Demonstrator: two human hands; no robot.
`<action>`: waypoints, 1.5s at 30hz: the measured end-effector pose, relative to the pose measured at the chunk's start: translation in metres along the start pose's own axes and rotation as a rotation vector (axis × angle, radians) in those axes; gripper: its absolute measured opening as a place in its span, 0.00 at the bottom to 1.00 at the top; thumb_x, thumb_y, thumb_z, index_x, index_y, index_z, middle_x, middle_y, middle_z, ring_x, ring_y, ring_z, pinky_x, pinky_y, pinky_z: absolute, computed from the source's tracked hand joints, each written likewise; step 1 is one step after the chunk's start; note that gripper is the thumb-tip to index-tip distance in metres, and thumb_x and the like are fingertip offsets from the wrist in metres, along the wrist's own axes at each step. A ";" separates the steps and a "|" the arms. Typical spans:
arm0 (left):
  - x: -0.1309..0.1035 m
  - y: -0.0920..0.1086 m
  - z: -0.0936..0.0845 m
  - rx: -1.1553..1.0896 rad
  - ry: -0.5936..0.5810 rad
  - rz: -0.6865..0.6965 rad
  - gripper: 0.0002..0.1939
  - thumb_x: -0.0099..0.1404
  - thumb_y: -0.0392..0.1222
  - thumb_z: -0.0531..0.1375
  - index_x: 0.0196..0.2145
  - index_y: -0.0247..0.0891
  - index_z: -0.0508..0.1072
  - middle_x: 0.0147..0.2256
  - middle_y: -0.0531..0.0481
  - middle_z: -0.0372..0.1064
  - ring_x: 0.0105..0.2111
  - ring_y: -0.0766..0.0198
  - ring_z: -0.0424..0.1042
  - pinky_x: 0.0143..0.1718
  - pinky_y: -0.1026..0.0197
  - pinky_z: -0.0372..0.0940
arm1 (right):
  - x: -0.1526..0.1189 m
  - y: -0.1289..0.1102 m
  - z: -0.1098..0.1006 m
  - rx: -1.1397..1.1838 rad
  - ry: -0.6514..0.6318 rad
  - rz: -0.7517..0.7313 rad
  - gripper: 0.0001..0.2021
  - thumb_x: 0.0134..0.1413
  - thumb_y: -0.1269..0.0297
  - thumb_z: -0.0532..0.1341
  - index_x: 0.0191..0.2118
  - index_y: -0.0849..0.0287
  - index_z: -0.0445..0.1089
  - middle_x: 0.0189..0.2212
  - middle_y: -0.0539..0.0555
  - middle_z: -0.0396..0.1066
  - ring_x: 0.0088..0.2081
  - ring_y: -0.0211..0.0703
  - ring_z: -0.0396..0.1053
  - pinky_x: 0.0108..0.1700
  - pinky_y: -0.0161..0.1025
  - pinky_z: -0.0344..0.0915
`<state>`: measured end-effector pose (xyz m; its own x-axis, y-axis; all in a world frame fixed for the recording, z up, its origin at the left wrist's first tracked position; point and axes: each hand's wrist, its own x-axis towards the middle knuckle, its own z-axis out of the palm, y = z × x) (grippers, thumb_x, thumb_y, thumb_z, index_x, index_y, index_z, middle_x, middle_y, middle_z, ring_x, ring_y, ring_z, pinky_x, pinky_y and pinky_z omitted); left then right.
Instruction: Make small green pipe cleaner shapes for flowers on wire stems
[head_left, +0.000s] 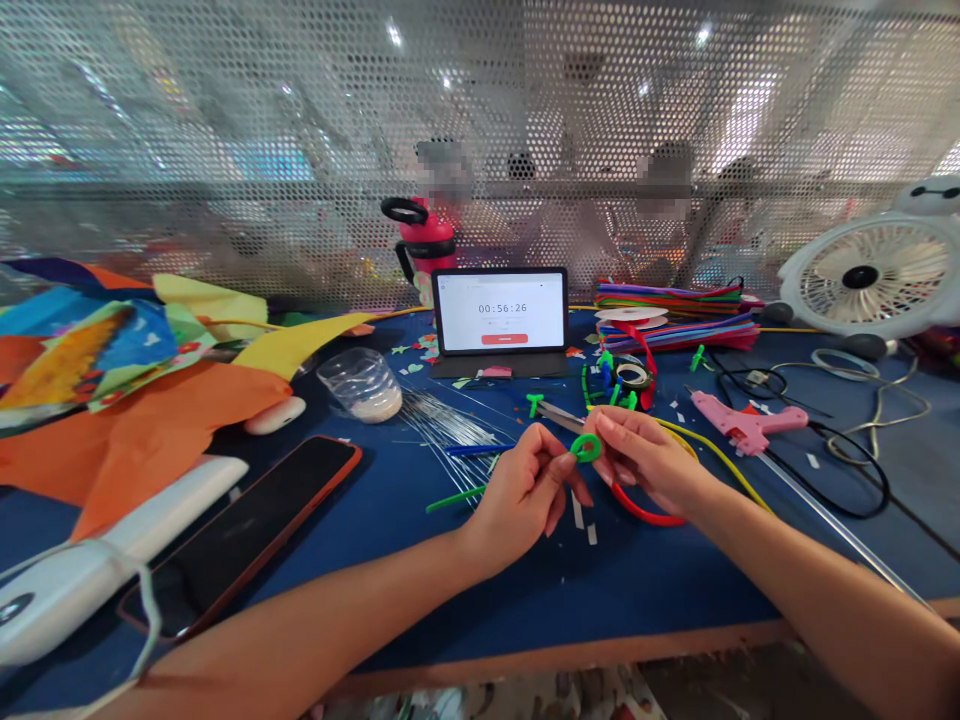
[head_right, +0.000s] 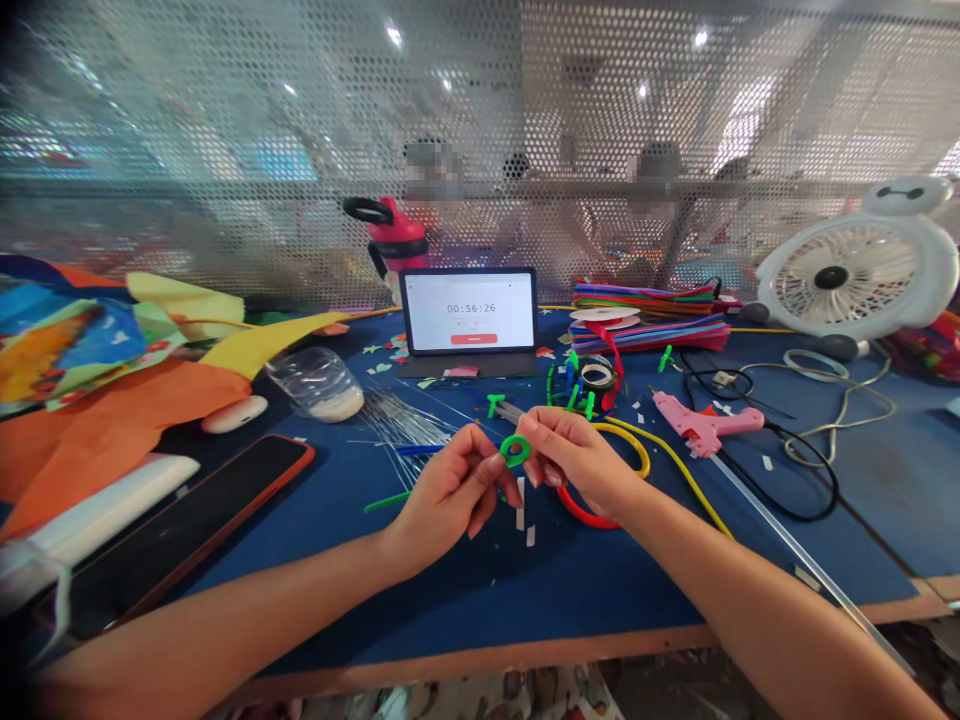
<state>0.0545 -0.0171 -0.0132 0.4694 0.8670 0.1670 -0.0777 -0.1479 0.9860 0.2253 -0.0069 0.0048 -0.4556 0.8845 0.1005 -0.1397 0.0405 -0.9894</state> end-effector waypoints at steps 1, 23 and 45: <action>0.000 0.000 0.000 -0.002 0.008 -0.004 0.13 0.67 0.49 0.51 0.30 0.39 0.55 0.23 0.54 0.71 0.10 0.77 0.57 0.11 0.73 0.49 | 0.000 0.000 0.001 -0.045 0.007 -0.035 0.15 0.58 0.53 0.56 0.32 0.62 0.63 0.19 0.47 0.63 0.18 0.27 0.54 0.19 0.27 0.48; 0.002 -0.001 -0.003 0.100 0.039 -0.014 0.12 0.66 0.48 0.51 0.31 0.36 0.60 0.25 0.53 0.71 0.12 0.76 0.61 0.15 0.71 0.54 | 0.003 0.004 0.000 -0.273 0.032 -0.111 0.12 0.48 0.58 0.64 0.31 0.59 0.63 0.21 0.47 0.68 0.23 0.35 0.69 0.27 0.33 0.64; 0.008 0.005 -0.003 -0.270 -0.139 -0.229 0.13 0.62 0.47 0.57 0.29 0.34 0.62 0.20 0.52 0.70 0.10 0.80 0.52 0.13 0.72 0.43 | -0.003 -0.004 -0.001 -0.459 0.066 -0.154 0.08 0.49 0.62 0.64 0.29 0.60 0.67 0.23 0.48 0.67 0.23 0.33 0.65 0.26 0.30 0.61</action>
<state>0.0552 -0.0095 -0.0064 0.6149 0.7875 -0.0415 -0.1768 0.1889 0.9660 0.2280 -0.0095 0.0086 -0.4010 0.8793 0.2570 0.2082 0.3607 -0.9091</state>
